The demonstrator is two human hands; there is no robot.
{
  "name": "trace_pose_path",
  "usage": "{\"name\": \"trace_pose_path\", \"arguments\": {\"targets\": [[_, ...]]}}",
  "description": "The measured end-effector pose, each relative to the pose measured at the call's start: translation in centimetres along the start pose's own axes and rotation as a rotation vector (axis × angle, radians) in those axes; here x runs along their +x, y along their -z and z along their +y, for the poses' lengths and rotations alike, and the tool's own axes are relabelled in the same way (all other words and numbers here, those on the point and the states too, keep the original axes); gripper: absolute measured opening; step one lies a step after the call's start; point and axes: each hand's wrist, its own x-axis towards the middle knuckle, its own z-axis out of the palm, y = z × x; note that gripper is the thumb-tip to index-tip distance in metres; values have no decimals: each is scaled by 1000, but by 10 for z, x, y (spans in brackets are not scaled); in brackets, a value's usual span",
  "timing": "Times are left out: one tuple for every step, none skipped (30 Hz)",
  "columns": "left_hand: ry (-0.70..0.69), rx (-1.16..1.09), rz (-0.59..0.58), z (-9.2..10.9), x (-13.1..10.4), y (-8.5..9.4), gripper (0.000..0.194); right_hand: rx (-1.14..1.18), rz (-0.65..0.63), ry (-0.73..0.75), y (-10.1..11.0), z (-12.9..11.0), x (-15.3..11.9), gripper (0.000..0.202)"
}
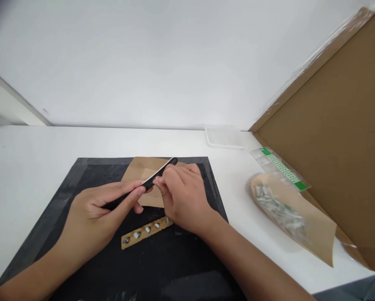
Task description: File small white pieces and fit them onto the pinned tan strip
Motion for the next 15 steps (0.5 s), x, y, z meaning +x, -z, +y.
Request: {"name": "trace_pose_path", "arguments": {"targets": [[-1,1,1,0,0,0,15,-17,25,-25,0,0,0,26],[-1,1,5,0,0,0,15,-25,40,-42,0,0,0,25],[-2,-1,7,1,-1,0,15,-21,39,-49,0,0,-1,24],[-4,-4,6,1,-1,0,15,0,12,-31,1,0,-1,25],[-8,-7,2,1,-1,0,16,17,-2,-15,1,0,-1,25],[-9,-9,1,1,-1,0,17,26,-9,-3,1,1,-1,25],[-7,-8,-1,0,-1,0,17,13,15,-17,1,0,-1,25],[-4,-4,1,0,-1,0,18,-6,38,-45,2,0,0,25],[-2,1,3,0,-1,0,18,-12,43,-58,2,0,0,24],[-4,4,3,-1,0,0,18,-1,23,-54,2,0,-1,24],[-8,6,4,-1,0,0,17,24,-14,-27,2,0,-1,25],[-13,6,4,-1,0,0,17,37,-24,-4,1,-1,-1,25],[-18,7,5,-1,1,1,17,32,-11,-2,1,-1,-1,26],[-19,9,7,0,1,1,17,11,21,-23,1,-1,-2,26],[-19,12,10,0,1,1,17,-4,38,-48,0,-1,-2,25]]}}
